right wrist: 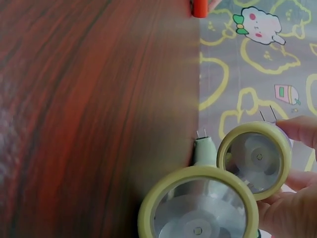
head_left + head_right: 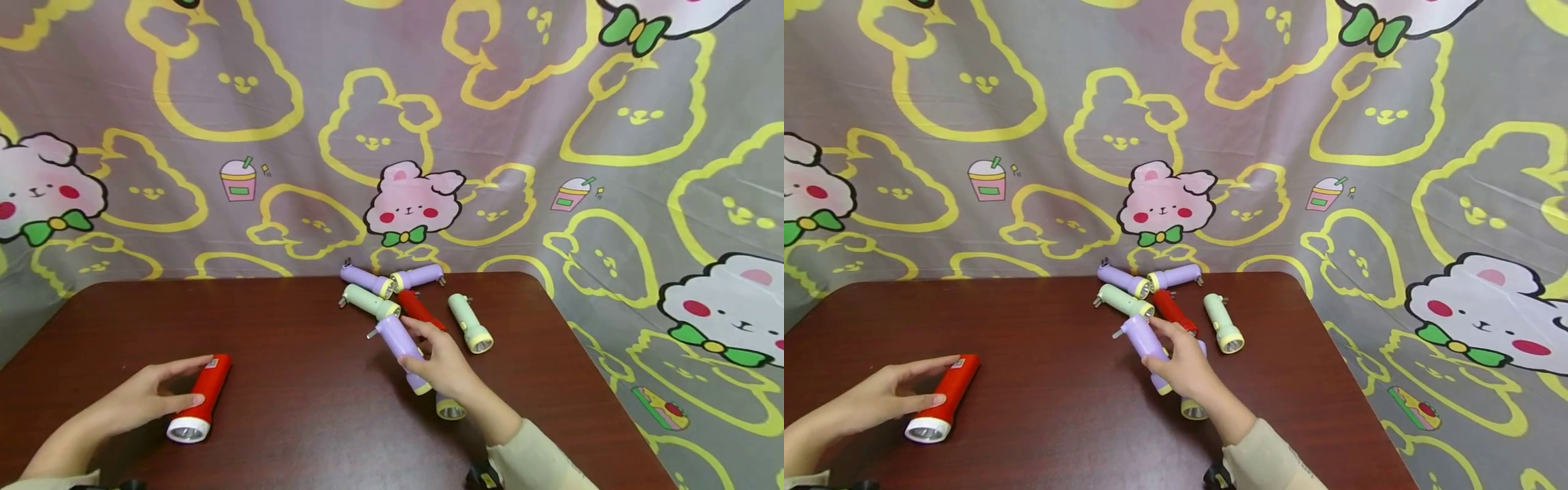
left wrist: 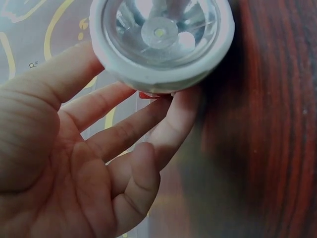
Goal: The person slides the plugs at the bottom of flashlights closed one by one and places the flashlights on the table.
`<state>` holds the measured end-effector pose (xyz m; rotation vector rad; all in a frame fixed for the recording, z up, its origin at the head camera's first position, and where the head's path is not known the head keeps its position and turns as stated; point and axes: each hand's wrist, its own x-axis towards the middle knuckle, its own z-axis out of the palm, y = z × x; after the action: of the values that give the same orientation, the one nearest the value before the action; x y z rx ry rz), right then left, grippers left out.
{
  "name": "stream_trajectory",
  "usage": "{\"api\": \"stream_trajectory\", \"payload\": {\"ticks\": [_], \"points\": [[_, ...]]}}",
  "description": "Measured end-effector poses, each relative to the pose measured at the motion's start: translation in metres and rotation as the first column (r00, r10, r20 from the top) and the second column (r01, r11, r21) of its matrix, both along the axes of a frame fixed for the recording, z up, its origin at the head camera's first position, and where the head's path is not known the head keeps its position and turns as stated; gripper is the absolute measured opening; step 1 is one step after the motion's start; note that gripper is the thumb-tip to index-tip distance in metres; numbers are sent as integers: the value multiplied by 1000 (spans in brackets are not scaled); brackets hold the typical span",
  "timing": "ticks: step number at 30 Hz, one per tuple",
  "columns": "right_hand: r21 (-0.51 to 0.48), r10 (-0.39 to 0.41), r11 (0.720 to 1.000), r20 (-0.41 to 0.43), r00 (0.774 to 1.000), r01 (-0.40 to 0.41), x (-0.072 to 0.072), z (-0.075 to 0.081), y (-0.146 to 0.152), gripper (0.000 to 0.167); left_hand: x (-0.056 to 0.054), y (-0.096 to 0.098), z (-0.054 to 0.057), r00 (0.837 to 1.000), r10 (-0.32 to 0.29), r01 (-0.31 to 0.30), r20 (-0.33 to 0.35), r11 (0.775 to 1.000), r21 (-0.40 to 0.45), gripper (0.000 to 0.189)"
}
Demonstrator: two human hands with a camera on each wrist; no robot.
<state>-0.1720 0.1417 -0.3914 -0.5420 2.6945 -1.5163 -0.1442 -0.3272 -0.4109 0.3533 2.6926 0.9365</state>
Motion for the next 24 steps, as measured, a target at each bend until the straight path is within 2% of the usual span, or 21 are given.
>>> {"api": "stream_trajectory", "payload": {"ticks": [7,12,19,24], "points": [[-33,-9,999,-27,1000,8,4,3,-2,55,1,-1,-2,1000,-6,6,-31,1000,12,64],[-90,21,996,19,1000,-19,9,5,-5,53,1,-1,-3,999,-11,12,-46,1000,26,64],[-200,99,976,63,993,-85,14,6,-14,53,1,0,-3,999,-14,14,-29,1000,25,64],[-237,91,969,75,993,-71,17,6,-24,53,2,0,-1,999,-14,15,-29,1000,20,64]]}}
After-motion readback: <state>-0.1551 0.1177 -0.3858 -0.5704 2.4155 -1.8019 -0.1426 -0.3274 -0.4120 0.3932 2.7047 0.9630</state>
